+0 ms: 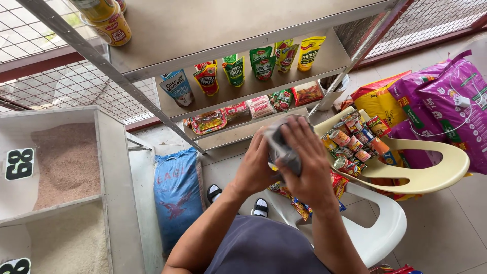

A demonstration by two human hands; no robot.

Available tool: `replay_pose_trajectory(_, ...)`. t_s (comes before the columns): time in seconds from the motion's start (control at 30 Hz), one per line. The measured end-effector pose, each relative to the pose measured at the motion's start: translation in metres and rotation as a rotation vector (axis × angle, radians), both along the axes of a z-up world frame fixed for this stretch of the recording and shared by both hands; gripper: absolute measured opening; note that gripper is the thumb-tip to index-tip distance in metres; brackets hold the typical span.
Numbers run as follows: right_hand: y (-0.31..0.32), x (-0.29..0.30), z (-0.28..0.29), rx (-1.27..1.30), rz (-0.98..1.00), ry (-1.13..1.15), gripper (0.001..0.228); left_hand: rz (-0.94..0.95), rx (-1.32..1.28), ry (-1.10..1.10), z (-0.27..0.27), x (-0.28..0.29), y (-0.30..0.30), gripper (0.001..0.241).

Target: Cleaning food products with a cloth and arranging them on a grocery store shelf.

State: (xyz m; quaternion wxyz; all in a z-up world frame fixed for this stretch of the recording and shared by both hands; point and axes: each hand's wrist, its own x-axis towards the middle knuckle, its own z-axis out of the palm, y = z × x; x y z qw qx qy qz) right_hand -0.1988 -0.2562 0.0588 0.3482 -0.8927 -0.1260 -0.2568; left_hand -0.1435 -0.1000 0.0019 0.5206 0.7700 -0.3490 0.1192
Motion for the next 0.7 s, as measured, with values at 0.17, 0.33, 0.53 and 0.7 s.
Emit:
replay_pose_trajectory(0.17,-0.005,-0.014,-0.019,-0.095,0.224,-0.092,0.057,-0.072,-0.092,0.030,0.001,0.010,0.014,0.088)
replay_pose_trajectory(0.33,-0.032,-0.006,-0.044,0.044,0.111,0.005,0.044,0.038,-0.058,0.056,0.019,0.006,0.012,0.095)
replay_pose_trajectory(0.53,-0.025,0.013,-0.020,0.047,0.005,0.097,0.050,0.038,-0.003,0.082,0.011,-0.014,0.002,0.100)
replay_pose_trajectory(0.7,0.003,0.007,-0.012,-0.126,0.259,0.007,0.061,0.084,-0.017,0.040,0.003,-0.003,0.027,0.096)
